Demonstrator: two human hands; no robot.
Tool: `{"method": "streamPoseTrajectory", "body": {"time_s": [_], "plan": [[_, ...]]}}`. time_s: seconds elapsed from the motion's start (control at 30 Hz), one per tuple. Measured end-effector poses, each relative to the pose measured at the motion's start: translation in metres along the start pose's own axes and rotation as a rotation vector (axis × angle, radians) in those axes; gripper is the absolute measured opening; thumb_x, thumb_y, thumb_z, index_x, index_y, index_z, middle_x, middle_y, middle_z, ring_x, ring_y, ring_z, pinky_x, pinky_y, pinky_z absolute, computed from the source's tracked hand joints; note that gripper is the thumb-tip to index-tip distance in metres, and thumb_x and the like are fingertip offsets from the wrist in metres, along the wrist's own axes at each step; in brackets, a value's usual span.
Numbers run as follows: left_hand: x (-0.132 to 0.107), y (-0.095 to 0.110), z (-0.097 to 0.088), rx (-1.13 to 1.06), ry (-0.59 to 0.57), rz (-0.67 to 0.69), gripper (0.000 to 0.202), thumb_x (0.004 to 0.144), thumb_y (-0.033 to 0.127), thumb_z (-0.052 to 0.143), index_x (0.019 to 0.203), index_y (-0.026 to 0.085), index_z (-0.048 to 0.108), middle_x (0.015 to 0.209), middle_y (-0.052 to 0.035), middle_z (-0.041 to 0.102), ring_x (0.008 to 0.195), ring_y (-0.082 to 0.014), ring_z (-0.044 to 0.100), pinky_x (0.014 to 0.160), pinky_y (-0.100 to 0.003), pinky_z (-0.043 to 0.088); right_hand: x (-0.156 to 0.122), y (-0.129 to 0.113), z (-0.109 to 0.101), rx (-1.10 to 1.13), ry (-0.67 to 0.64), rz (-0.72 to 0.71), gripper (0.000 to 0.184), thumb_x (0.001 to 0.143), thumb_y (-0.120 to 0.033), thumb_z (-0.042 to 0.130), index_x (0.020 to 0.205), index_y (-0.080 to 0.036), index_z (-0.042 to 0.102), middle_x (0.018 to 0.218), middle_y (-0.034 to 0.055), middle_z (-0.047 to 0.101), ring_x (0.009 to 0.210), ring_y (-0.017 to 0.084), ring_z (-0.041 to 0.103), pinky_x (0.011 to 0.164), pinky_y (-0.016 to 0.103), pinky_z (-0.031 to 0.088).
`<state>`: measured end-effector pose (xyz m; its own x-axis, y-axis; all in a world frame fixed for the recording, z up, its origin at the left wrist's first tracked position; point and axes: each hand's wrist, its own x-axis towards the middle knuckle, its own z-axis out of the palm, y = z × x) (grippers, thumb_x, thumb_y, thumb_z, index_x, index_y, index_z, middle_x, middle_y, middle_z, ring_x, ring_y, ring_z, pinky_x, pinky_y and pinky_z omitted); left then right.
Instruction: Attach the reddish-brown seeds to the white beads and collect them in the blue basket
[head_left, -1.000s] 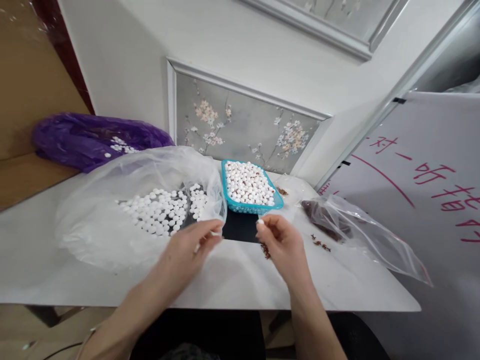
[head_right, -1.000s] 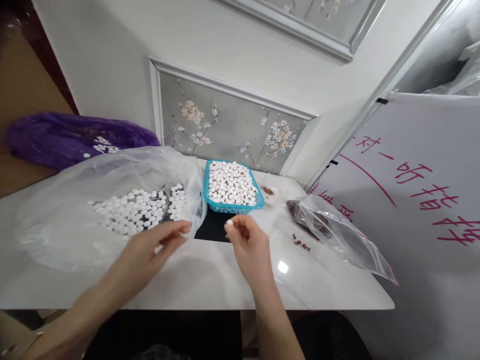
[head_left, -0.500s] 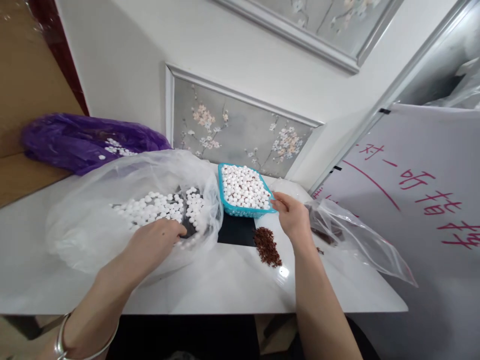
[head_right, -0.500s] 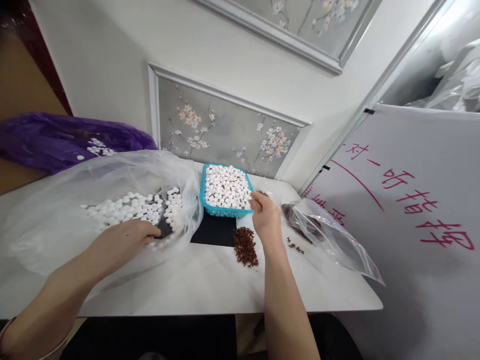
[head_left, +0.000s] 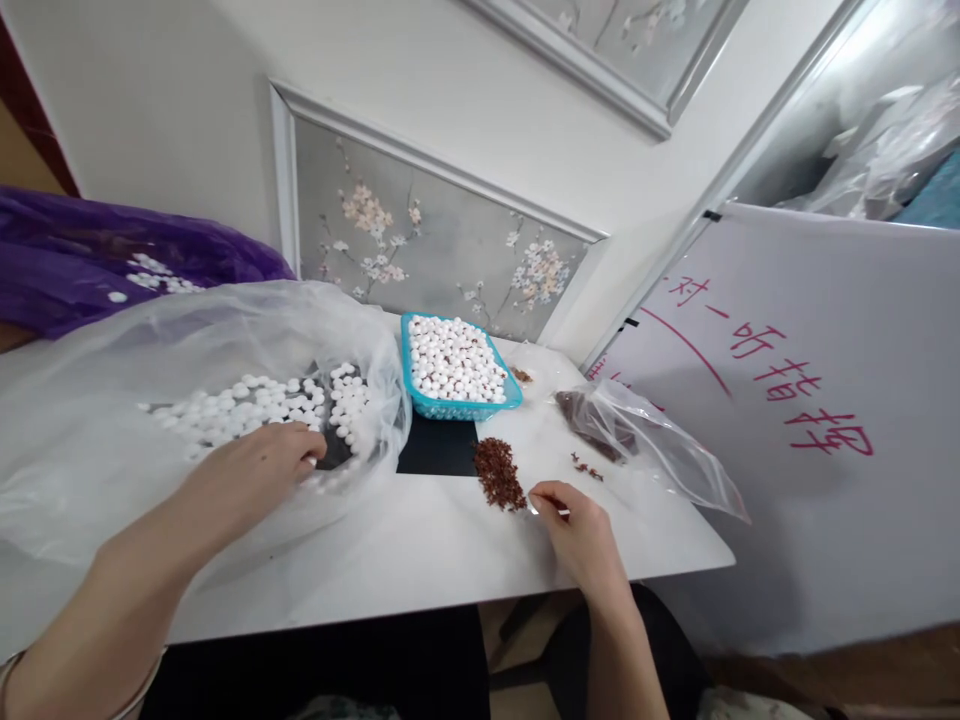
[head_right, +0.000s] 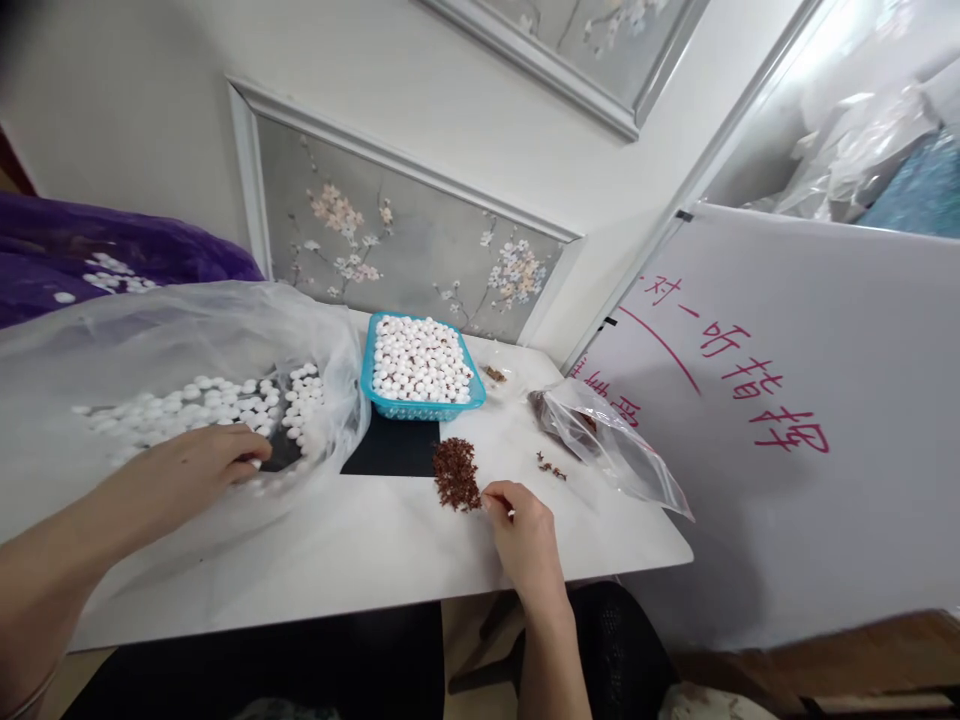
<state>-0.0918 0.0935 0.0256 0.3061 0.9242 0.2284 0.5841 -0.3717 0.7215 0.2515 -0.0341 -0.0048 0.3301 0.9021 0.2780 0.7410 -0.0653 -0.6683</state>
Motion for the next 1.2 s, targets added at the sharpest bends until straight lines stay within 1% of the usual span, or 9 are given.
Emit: {"method": "streamPoseTrajectory", "body": {"time_s": [0.07, 0.13, 0.2, 0.3, 0.43, 0.5, 0.6, 0.83, 1.2], "plan": [[-0.001, 0.014, -0.003, 0.21, 0.014, 0.083, 0.015, 0.077, 0.024, 0.051, 0.074, 0.021, 0.065, 0.083, -0.0022, 0.066, 0.077, -0.022, 0.057, 0.073, -0.027, 0.036, -0.003, 0.001, 0.005, -0.008, -0.008, -0.001, 0.016, 0.08, -0.025, 0.053, 0.075, -0.02, 0.067, 0.075, 0.0041, 0.069, 0.069, 0.021, 0.062, 0.066, 0.032, 0.047], [-0.005, 0.03, -0.006, 0.252, 0.083, 0.084, 0.021, 0.083, 0.027, 0.046, 0.088, 0.019, 0.065, 0.094, -0.0017, 0.066, 0.084, -0.0213, 0.057, 0.078, -0.027, 0.038, -0.004, 0.0, 0.009, -0.013, -0.022, -0.008, 0.016, 0.08, -0.025, 0.053, 0.076, -0.02, 0.067, 0.077, 0.0041, 0.069, 0.071, 0.021, 0.062, 0.067, 0.031, 0.047], [-0.011, 0.045, -0.006, 0.086, 0.162, 0.004, 0.023, 0.083, 0.032, 0.051, 0.097, 0.019, 0.063, 0.094, 0.0005, 0.067, 0.083, -0.0199, 0.059, 0.077, -0.026, 0.041, -0.006, -0.002, 0.013, -0.019, -0.037, -0.017, 0.015, 0.08, -0.025, 0.053, 0.078, -0.021, 0.067, 0.08, 0.0037, 0.069, 0.073, 0.02, 0.062, 0.068, 0.03, 0.047], [-0.023, 0.063, 0.002, -0.439, 0.183, -0.097, 0.029, 0.074, 0.035, 0.067, 0.099, 0.022, 0.063, 0.083, 0.0019, 0.068, 0.075, -0.0149, 0.06, 0.069, -0.022, 0.046, -0.009, -0.005, 0.018, -0.048, -0.038, -0.023, 0.015, 0.079, -0.021, 0.052, 0.078, -0.022, 0.068, 0.08, 0.0031, 0.067, 0.072, 0.02, 0.061, 0.068, 0.03, 0.046], [-0.044, 0.08, 0.029, -1.101, -0.063, -0.261, 0.017, 0.076, 0.03, 0.069, 0.089, 0.021, 0.067, 0.077, 0.0009, 0.066, 0.066, -0.0078, 0.059, 0.062, -0.014, 0.05, -0.011, -0.006, 0.021, -0.083, -0.023, -0.04, 0.017, 0.08, -0.021, 0.051, 0.073, -0.021, 0.066, 0.075, 0.0034, 0.064, 0.067, 0.019, 0.058, 0.065, 0.03, 0.044], [-0.052, 0.087, 0.044, -1.298, -0.19, -0.407, 0.011, 0.077, 0.025, 0.068, 0.086, 0.018, 0.069, 0.082, -0.0007, 0.067, 0.069, -0.0066, 0.06, 0.066, -0.012, 0.052, -0.012, -0.006, 0.019, -0.087, -0.017, -0.059, 0.017, 0.082, -0.022, 0.05, 0.073, -0.021, 0.065, 0.077, 0.004, 0.064, 0.067, 0.019, 0.058, 0.064, 0.029, 0.043], [-0.058, 0.093, 0.06, -1.489, -0.279, -0.573, 0.008, 0.079, 0.016, 0.066, 0.084, 0.013, 0.071, 0.088, -0.0038, 0.067, 0.072, -0.0062, 0.063, 0.072, -0.012, 0.054, -0.016, -0.003, 0.018, -0.083, -0.001, -0.087, 0.017, 0.085, -0.025, 0.047, 0.076, -0.02, 0.061, 0.081, 0.0051, 0.064, 0.069, 0.018, 0.058, 0.063, 0.028, 0.044], [-0.06, 0.088, 0.073, -1.749, -0.315, -0.725, 0.014, 0.081, 0.002, 0.059, 0.087, 0.007, 0.07, 0.082, -0.0077, 0.066, 0.068, -0.0071, 0.066, 0.068, -0.011, 0.055, -0.022, 0.005, 0.028, -0.106, 0.03, -0.104, 0.016, 0.086, -0.027, 0.047, 0.08, -0.02, 0.06, 0.083, 0.0054, 0.063, 0.072, 0.019, 0.058, 0.066, 0.03, 0.044], [-0.065, 0.095, 0.077, -1.822, -0.399, -0.699, 0.005, 0.077, 0.017, 0.068, 0.079, 0.013, 0.067, 0.071, -0.0029, 0.062, 0.055, -0.0043, 0.059, 0.055, -0.011, 0.053, -0.028, -0.003, 0.03, -0.065, 0.116, -0.112, 0.019, 0.088, -0.03, 0.046, 0.078, -0.02, 0.058, 0.082, 0.0062, 0.06, 0.074, 0.019, 0.057, 0.066, 0.03, 0.045]]}}
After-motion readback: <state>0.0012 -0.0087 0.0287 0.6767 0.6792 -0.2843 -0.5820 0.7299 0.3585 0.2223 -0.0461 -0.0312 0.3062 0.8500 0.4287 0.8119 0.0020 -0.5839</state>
